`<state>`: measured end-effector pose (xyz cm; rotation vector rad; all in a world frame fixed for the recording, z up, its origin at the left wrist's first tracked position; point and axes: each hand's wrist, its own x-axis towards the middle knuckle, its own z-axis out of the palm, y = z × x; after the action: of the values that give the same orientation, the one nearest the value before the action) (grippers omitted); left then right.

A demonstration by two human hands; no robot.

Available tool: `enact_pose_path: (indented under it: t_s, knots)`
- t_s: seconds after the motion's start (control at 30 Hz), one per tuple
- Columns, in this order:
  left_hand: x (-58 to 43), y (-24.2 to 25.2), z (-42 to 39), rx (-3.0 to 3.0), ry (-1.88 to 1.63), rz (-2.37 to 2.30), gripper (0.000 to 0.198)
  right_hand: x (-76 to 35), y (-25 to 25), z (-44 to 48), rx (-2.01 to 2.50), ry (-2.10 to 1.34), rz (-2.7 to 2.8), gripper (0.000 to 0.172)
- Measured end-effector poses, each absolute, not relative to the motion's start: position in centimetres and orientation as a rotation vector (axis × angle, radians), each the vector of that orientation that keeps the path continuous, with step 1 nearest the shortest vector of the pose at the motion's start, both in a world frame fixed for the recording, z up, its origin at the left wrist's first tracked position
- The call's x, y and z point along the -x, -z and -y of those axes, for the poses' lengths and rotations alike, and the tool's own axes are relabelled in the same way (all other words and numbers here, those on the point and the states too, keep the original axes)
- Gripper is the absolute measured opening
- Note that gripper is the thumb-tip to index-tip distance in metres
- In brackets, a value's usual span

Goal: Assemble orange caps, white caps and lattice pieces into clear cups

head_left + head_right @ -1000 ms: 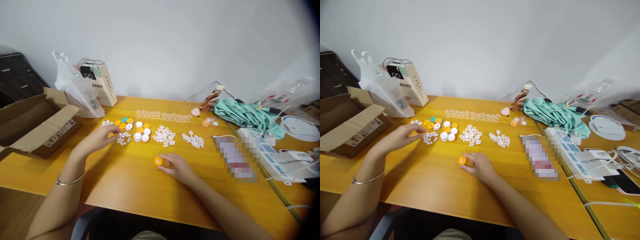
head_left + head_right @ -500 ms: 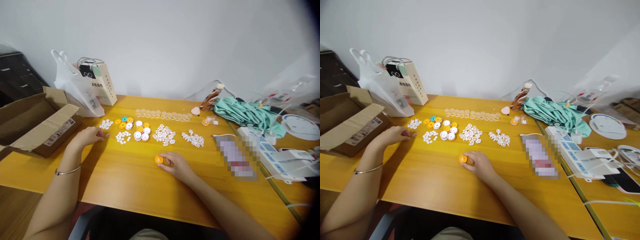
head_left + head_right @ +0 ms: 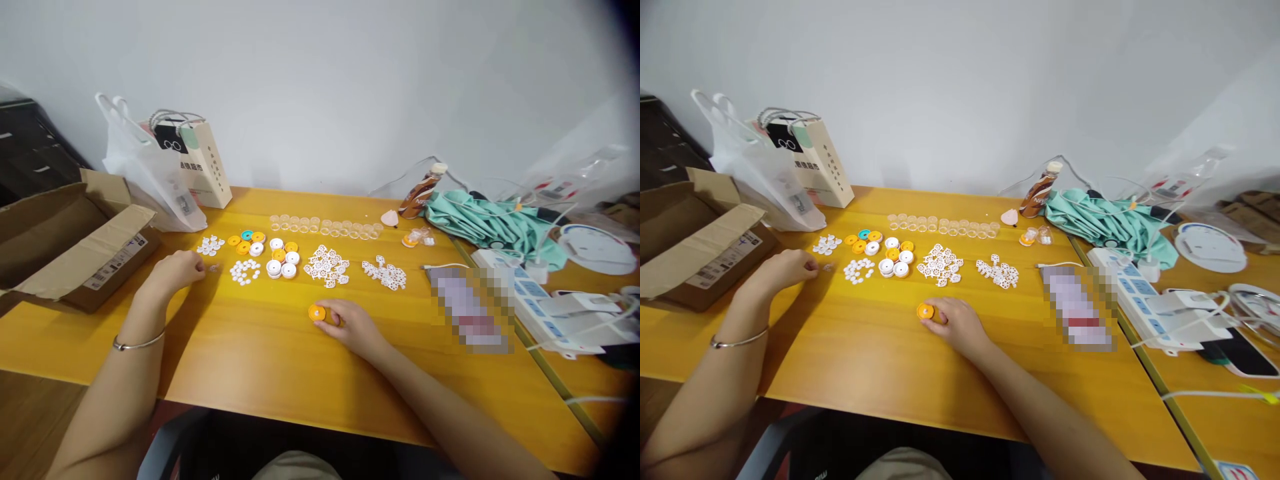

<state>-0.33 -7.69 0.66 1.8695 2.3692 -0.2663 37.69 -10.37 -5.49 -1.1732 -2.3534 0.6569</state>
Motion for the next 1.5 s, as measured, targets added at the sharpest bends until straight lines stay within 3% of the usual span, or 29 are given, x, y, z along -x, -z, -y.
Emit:
enact_pose_path:
  t_s: [0.17, 0.27, 0.4, 0.53, 0.7, 1.5]
  knots:
    - [-0.8, -1.6, 8.5, -1.935, 0.189, -2.478, 0.021, -37.6, 5.4, 10.3, 1.188, -0.667, 2.354, 0.03]
    - [-3.4, -2.2, 9.2, -2.202, -0.209, -2.538, 0.021, -37.5, 5.5, 10.2, 1.189, -0.651, 2.363, 0.031]
    - [-9.5, -0.8, 10.0, -2.679, -0.704, -1.715, 0.021, -37.5, 5.7, 10.2, 1.198, -0.628, 2.356, 0.032]
    - [-14.9, 2.6, 10.5, -2.724, -0.633, -1.115, 0.02, -37.4, 5.9, 10.1, 1.19, -0.632, 2.357, 0.032]
    - [-16.7, 4.9, 10.4, -2.526, -0.712, -1.265, 0.014, -37.2, 5.8, 10.0, 1.22, -0.636, 2.347, 0.031]
    - [-17.2, 5.4, 10.2, -2.081, -0.93, -1.122, 0.014, -36.7, 5.2, 9.7, 1.308, -0.699, 2.343, 0.033]
